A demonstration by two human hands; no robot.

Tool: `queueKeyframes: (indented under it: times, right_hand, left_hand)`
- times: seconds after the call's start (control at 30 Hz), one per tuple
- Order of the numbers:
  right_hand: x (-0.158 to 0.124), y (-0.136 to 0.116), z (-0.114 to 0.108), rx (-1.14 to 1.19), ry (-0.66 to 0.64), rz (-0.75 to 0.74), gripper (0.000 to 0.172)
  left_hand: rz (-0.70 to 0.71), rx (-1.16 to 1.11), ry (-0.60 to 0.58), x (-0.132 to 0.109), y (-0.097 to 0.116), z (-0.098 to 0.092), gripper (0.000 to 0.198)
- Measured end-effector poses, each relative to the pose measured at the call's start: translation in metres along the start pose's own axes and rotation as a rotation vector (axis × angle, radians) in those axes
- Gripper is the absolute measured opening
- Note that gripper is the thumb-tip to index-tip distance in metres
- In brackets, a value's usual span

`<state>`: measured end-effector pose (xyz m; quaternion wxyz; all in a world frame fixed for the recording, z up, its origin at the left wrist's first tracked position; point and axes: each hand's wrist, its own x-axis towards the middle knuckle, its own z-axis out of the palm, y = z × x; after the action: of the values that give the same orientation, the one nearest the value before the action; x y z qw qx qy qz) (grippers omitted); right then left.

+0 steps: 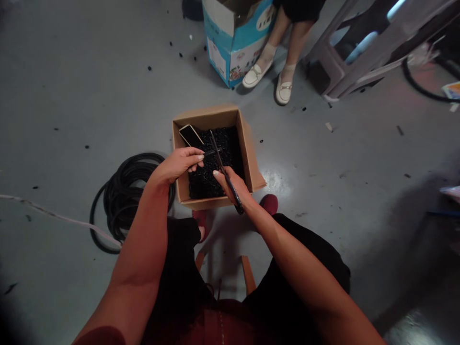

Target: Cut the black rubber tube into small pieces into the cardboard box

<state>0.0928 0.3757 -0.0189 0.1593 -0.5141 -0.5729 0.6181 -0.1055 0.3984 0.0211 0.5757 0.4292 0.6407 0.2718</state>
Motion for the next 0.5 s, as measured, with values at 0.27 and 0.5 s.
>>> queueKeyframes:
  times: [0.27,0.5]
  right_hand:
    - [-0.004,-0.01,0.001,-0.033,-0.01,0.062,0.032]
    - [-0.003,-0.007,0.002,-0.055,-0.04,0.054,0.035]
  left_hand:
    - [-0.015,0.159,-0.019,-0.004,0.003,0.0,0.019]
    - [0.004,0.264,-0.044,-0.005,0.004,-0.002,0.021]
